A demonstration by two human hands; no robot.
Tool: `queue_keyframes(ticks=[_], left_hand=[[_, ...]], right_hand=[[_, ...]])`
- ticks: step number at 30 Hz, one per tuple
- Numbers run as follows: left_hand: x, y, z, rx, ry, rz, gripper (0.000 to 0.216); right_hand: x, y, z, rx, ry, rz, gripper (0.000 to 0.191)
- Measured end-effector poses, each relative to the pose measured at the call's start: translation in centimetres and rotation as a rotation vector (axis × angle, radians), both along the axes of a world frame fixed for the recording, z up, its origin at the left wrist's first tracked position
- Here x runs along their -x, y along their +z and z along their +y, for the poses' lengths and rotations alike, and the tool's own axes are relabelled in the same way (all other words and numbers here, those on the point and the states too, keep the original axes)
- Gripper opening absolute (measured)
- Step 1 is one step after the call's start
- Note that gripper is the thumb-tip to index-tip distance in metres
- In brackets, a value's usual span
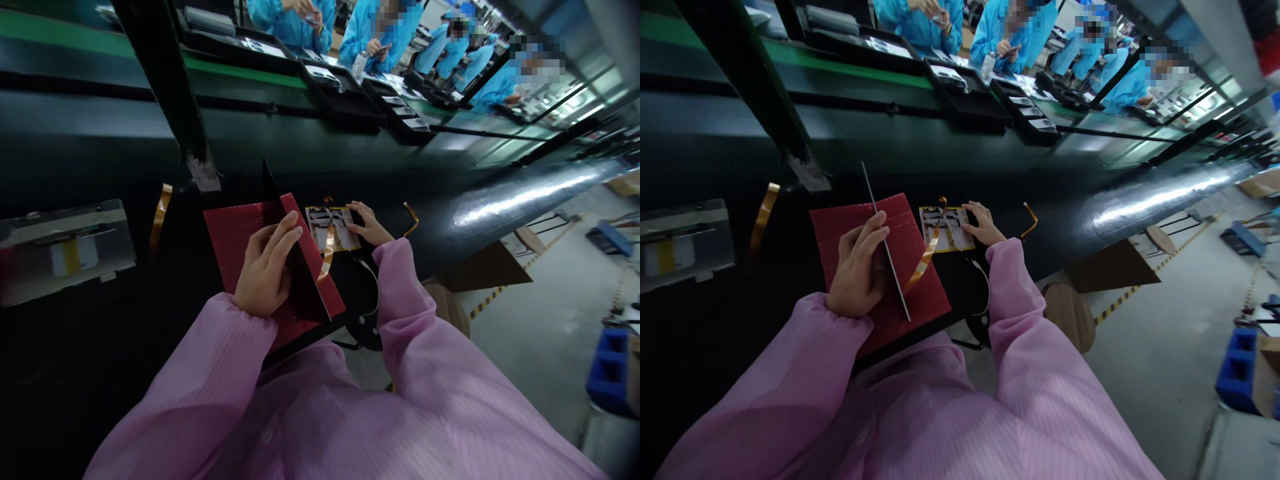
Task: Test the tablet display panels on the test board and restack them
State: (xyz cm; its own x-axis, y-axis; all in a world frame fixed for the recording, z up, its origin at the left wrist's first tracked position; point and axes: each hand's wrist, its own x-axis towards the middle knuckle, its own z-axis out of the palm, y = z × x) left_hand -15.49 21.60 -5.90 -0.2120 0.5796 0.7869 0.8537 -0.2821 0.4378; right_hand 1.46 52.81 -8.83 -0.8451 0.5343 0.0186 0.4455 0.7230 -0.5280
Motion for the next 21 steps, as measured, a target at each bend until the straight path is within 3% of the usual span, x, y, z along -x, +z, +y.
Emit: queue_keyframes(ticks=[21], left_hand=[[-0.1, -0.23, -0.01, 0.025, 0.027, 0.009, 0.066]], right_hand=[[0.27, 0.17, -0.08, -0.055, 0.045, 0.02, 0.066]])
